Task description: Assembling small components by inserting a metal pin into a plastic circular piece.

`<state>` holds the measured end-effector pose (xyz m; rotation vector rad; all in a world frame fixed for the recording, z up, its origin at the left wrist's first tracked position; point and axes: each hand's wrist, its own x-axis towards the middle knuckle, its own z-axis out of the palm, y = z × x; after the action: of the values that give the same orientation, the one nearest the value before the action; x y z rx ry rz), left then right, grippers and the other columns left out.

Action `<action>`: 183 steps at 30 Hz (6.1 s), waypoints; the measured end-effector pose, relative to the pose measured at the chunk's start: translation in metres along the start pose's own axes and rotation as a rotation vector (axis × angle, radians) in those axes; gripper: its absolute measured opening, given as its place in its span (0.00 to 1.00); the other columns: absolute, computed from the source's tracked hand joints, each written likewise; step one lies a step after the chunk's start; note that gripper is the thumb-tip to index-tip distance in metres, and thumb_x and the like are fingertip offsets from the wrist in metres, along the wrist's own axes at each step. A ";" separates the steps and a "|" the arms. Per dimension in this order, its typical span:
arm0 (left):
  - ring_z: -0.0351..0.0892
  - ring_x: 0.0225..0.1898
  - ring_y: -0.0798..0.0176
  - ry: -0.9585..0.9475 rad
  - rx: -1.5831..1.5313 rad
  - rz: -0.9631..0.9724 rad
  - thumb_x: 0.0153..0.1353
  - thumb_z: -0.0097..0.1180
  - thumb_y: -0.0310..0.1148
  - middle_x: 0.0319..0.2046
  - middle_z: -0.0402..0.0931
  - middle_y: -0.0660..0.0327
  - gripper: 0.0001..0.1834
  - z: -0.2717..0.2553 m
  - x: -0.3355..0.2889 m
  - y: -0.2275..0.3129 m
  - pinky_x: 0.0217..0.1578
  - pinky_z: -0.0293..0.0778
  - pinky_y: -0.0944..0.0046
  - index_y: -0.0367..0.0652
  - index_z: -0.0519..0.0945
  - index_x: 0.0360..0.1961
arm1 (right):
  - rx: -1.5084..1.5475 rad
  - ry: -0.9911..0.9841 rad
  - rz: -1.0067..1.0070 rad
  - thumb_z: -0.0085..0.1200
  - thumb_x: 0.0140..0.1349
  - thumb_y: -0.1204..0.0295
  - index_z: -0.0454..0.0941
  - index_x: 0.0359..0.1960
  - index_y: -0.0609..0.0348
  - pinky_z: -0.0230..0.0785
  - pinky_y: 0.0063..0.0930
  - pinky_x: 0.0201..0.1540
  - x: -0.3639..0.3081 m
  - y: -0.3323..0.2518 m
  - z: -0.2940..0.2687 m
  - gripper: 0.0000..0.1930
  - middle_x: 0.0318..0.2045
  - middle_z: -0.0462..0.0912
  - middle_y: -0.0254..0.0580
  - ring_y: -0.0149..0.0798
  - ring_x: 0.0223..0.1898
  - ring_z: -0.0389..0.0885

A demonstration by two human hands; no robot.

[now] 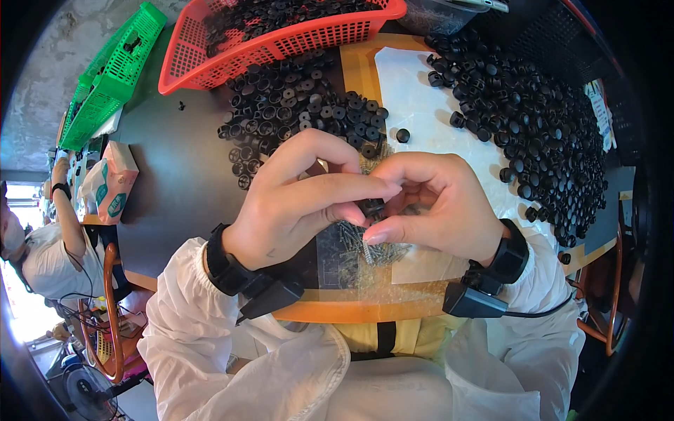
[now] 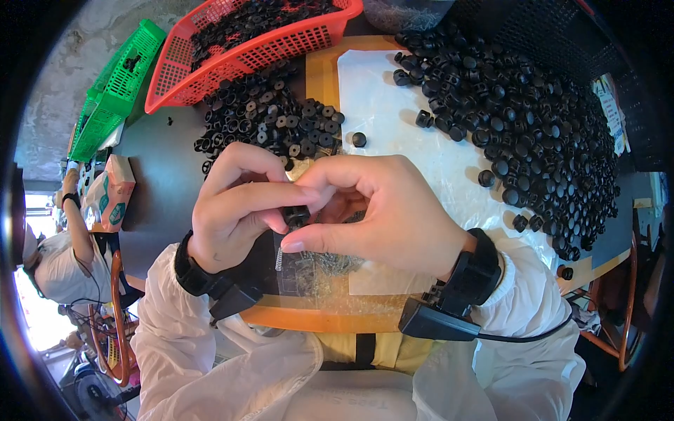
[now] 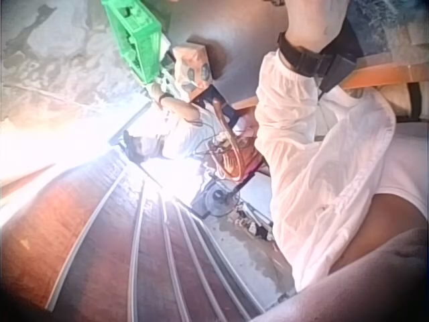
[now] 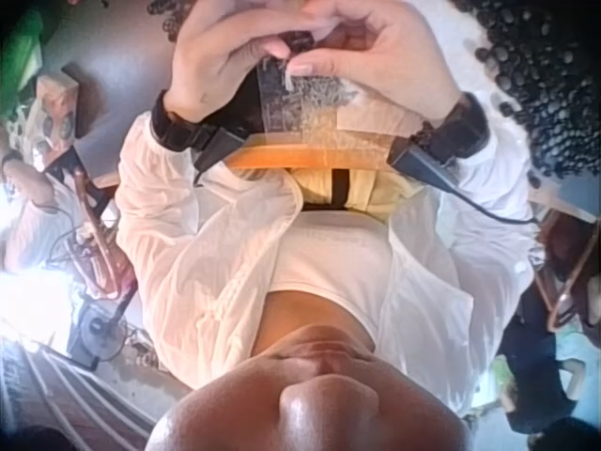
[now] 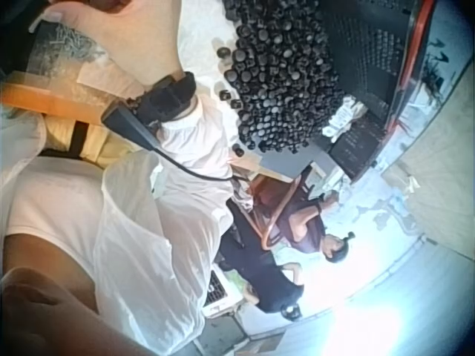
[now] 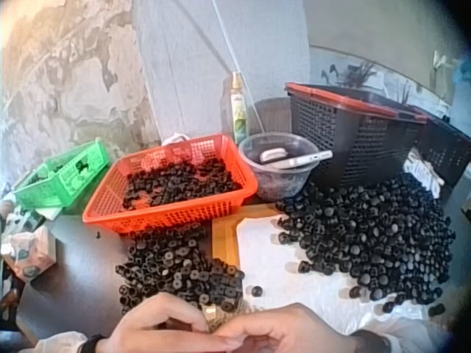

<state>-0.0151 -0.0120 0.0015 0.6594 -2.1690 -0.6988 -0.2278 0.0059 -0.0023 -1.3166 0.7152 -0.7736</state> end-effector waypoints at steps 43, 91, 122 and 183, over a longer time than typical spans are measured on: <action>0.72 0.39 0.61 0.260 0.270 -0.111 0.56 0.56 0.17 0.39 0.70 0.57 0.10 -0.012 0.002 -0.008 0.42 0.70 0.64 0.38 0.79 0.39 | -1.490 0.572 -0.445 0.65 0.47 0.64 0.86 0.35 0.52 0.65 0.37 0.47 0.008 -0.024 -0.051 0.13 0.35 0.80 0.32 0.43 0.42 0.73; 0.81 0.40 0.66 0.105 -0.341 -0.246 0.51 0.68 0.18 0.41 0.77 0.55 0.18 -0.001 -0.007 -0.003 0.37 0.79 0.71 0.33 0.77 0.43 | -0.153 0.183 -0.178 0.53 0.60 0.82 0.79 0.48 0.62 0.72 0.21 0.44 0.002 -0.003 -0.008 0.13 0.42 0.83 0.39 0.29 0.42 0.82; 0.76 0.39 0.68 0.013 -0.378 -0.330 0.55 0.66 0.24 0.42 0.73 0.58 0.15 0.004 -0.006 -0.003 0.35 0.74 0.72 0.36 0.78 0.44 | -0.608 0.300 -0.469 0.60 0.52 0.84 0.77 0.47 0.55 0.74 0.25 0.30 0.000 0.001 0.014 0.20 0.30 0.83 0.39 0.35 0.28 0.83; 0.76 0.29 0.69 0.141 0.238 -0.276 0.56 0.66 0.30 0.28 0.78 0.63 0.07 -0.033 0.005 -0.006 0.32 0.71 0.70 0.41 0.83 0.35 | -0.318 0.356 -0.365 0.63 0.51 0.83 0.79 0.50 0.58 0.72 0.24 0.46 -0.001 -0.005 0.003 0.22 0.41 0.82 0.37 0.29 0.42 0.79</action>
<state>0.0086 -0.0286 0.0186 1.1150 -2.0675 -0.5184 -0.2260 0.0078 0.0032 -1.6437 0.9191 -1.2474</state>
